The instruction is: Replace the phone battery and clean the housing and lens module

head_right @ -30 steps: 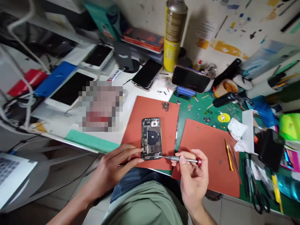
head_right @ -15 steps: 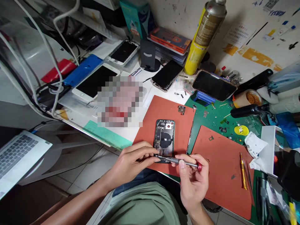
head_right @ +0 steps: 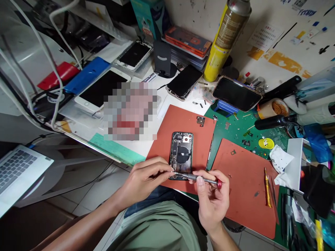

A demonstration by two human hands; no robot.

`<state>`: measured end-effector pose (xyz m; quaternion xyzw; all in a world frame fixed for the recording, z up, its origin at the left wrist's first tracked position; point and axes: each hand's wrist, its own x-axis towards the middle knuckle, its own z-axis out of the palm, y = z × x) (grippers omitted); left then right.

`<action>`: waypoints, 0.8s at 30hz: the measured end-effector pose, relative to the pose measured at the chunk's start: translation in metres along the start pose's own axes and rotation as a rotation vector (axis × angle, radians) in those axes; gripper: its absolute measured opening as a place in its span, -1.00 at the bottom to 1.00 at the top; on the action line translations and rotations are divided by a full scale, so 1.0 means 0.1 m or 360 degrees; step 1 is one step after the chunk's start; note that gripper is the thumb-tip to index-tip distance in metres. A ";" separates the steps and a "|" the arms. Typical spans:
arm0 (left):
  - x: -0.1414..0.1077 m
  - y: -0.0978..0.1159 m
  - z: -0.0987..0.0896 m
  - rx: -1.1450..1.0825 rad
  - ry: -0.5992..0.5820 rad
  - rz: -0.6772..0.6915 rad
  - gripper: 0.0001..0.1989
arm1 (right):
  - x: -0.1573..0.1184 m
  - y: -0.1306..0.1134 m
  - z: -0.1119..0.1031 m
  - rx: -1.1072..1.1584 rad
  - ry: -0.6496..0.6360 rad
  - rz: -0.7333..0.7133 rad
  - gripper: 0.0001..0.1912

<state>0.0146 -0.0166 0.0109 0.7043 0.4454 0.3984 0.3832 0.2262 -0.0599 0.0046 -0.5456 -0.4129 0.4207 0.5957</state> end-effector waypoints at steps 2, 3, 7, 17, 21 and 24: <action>0.00 0.00 0.00 -0.0003 -0.0006 -0.0007 -0.90 | 0.00 0.01 0.00 0.0016 -0.0007 0.0004 -0.70; 0.00 0.00 0.00 -0.0003 -0.0008 -0.0007 -0.90 | 0.00 0.01 -0.01 0.0020 -0.0010 0.0004 -0.70; -0.01 -0.03 0.00 -0.0015 -0.0019 0.0007 -0.90 | -0.01 -0.01 -0.01 0.0010 -0.0028 -0.0021 -0.70; -0.02 -0.06 0.01 -0.0048 -0.0011 0.0048 -0.91 | -0.01 -0.01 0.02 -0.0033 -0.0021 -0.0119 -0.70; -0.03 -0.08 0.02 -0.0053 -0.0026 0.0070 -0.89 | -0.01 -0.01 0.00 -0.0026 -0.0047 -0.0166 -0.65; -0.04 -0.10 0.02 -0.0052 -0.0049 0.0110 -0.88 | -0.01 0.01 -0.01 -0.0072 -0.0060 -0.0205 -0.64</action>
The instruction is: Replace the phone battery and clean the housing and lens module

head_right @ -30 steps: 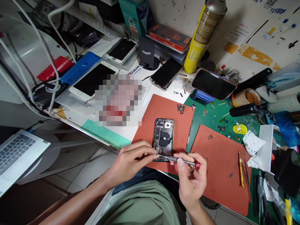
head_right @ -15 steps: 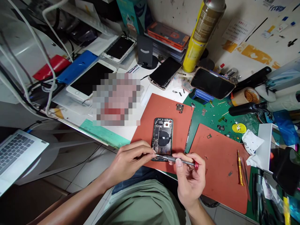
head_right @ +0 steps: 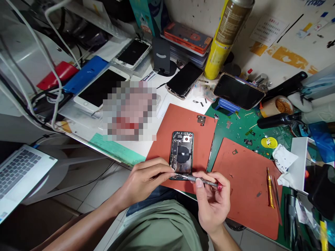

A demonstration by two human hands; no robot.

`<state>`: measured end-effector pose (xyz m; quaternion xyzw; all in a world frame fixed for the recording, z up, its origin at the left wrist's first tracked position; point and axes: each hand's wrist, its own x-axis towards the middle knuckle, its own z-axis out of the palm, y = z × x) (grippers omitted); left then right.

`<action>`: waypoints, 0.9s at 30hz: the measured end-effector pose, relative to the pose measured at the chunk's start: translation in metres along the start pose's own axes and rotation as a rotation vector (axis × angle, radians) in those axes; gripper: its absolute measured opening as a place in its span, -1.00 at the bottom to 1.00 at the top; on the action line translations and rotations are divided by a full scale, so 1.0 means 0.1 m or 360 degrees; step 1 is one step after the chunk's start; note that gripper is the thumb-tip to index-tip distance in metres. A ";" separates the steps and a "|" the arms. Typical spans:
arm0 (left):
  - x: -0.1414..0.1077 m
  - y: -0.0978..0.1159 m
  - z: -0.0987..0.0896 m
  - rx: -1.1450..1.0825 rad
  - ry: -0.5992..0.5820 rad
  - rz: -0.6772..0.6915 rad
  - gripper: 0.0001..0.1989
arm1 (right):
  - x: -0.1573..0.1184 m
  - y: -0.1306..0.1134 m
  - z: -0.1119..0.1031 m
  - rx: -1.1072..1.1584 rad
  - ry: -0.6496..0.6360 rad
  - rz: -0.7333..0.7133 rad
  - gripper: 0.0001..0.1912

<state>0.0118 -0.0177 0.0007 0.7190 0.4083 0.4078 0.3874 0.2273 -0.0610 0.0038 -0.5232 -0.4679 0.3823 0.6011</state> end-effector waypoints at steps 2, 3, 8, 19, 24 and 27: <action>0.00 0.00 0.00 0.0002 -0.0016 0.0015 -0.87 | 0.01 0.01 -0.01 -0.0028 -0.0010 -0.0019 -0.64; 0.00 0.00 -0.01 0.0003 -0.0021 0.0020 -0.87 | 0.01 0.01 -0.01 -0.0039 -0.0015 -0.0023 -0.64; 0.00 0.00 -0.01 -0.0003 -0.0037 0.0024 -0.86 | 0.02 0.01 -0.01 -0.0108 -0.0036 -0.0058 -0.63; -0.06 0.04 -0.01 0.0076 0.0066 -0.0015 -0.83 | 0.01 -0.06 -0.01 -0.0173 -0.0023 0.0005 -0.66; -0.31 0.05 0.03 0.0567 0.0262 0.0367 -0.74 | -0.02 -0.21 -0.09 -0.0533 -0.0024 -0.0455 -0.43; -0.42 0.02 0.09 0.0719 0.0192 0.0504 -0.68 | 0.00 -0.35 -0.15 -0.0787 -0.0244 -0.0702 -0.25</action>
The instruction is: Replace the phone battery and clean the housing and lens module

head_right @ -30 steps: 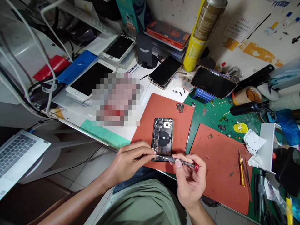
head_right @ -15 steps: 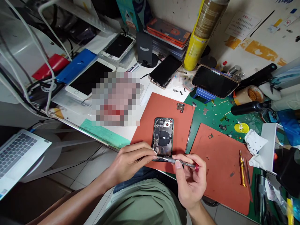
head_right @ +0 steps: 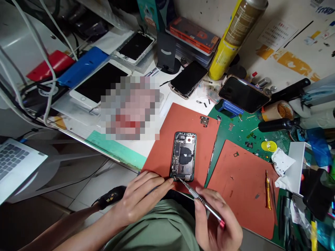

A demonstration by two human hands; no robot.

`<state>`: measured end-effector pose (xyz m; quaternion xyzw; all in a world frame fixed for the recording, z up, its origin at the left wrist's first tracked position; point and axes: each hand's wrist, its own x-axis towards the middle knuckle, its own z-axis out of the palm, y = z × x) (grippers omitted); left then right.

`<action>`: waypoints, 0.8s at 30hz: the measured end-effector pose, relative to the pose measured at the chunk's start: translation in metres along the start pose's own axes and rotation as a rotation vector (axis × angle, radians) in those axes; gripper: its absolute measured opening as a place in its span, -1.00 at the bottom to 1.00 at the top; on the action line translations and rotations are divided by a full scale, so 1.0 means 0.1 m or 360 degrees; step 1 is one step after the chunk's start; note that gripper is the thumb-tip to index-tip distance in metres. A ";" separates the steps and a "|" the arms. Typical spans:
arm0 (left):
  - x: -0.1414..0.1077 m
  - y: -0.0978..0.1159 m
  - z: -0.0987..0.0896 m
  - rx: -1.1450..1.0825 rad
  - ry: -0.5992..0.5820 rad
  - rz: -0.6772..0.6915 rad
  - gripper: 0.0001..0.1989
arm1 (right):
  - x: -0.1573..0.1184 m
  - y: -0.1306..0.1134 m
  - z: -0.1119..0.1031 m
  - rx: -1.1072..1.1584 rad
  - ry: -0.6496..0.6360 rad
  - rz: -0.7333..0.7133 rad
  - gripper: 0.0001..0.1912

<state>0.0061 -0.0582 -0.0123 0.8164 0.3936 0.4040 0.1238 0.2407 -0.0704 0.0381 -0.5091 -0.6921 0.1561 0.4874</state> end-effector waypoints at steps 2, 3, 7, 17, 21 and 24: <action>-0.03 0.01 0.02 0.0034 -0.0054 0.0040 -0.68 | 0.06 -0.04 -0.04 -0.0104 -0.0199 -0.0113 -0.17; -0.03 0.01 0.03 0.0050 -0.0067 0.0051 -0.68 | 0.09 -0.06 -0.04 -0.0140 -0.0280 -0.0170 -0.14; -0.01 0.00 0.04 0.0068 -0.0082 0.0060 -0.67 | 0.17 -0.08 -0.01 -0.0219 -0.0325 -0.0381 -0.14; -0.05 -0.07 -0.02 -0.0040 0.0009 0.0085 -0.72 | 0.12 -0.14 -0.02 -0.0339 -0.0442 -0.0387 -0.14; -0.03 -0.07 0.00 -0.0049 -0.0008 0.0096 -0.72 | 0.17 -0.17 0.01 -0.0408 -0.0425 -0.0435 -0.16; -0.03 -0.07 0.02 -0.0053 -0.0040 0.0086 -0.71 | 0.20 -0.18 0.01 -0.0441 -0.0517 -0.0455 -0.16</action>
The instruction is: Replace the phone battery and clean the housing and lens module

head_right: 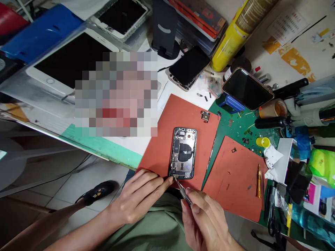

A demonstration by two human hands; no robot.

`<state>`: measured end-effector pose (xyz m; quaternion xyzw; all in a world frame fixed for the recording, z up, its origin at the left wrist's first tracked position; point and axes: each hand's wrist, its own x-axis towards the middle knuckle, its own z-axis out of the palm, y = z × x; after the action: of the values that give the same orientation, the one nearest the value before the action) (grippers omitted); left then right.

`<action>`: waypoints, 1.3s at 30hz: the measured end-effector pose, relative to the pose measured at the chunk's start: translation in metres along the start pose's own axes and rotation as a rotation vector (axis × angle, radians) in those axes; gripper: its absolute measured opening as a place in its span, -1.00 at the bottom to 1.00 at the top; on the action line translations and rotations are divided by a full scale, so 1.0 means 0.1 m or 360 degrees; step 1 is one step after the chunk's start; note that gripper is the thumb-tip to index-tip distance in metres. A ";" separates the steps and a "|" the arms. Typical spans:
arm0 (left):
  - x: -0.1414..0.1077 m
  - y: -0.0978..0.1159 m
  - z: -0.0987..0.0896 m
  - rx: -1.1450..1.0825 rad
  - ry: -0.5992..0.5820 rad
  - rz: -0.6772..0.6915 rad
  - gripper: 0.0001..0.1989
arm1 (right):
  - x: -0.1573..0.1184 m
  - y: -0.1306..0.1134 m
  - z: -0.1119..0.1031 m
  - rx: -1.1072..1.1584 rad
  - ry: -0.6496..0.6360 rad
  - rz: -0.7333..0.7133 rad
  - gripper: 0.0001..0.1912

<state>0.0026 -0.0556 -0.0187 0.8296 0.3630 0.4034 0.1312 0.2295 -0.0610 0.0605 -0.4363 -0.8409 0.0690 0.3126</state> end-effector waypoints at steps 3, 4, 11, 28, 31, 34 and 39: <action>0.00 0.01 0.00 0.0025 -0.0013 -0.0006 -0.73 | 0.00 0.00 0.00 0.0005 -0.0038 -0.0036 -0.13; 0.01 0.01 0.00 0.0033 -0.0015 -0.0010 -0.74 | -0.01 0.00 0.00 0.0007 -0.0033 -0.0044 -0.12; 0.07 0.01 -0.03 0.0053 -0.0036 -0.0009 -0.76 | -0.03 0.01 0.02 0.0046 -0.0046 -0.0019 -0.17; 0.05 -0.01 -0.03 0.0011 -0.0031 -0.0016 -0.79 | -0.07 -0.02 -0.02 0.0029 -0.0143 0.0006 -0.19; 0.06 -0.01 -0.03 0.0043 -0.0025 -0.0028 -0.79 | -0.01 -0.03 -0.04 0.0005 -0.0141 0.0033 -0.25; 0.06 -0.01 -0.02 0.0066 -0.0016 -0.0021 -0.79 | 0.01 -0.04 -0.05 -0.0018 -0.0122 0.0008 -0.27; 0.05 -0.02 -0.02 0.0011 -0.0010 -0.0003 -0.79 | -0.09 -0.02 -0.06 -0.0035 -0.0125 0.0009 -0.13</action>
<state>0.0027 -0.0508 -0.0155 0.8310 0.3648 0.3994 0.1298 0.2354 -0.0701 0.0618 -0.4390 -0.8521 0.0778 0.2743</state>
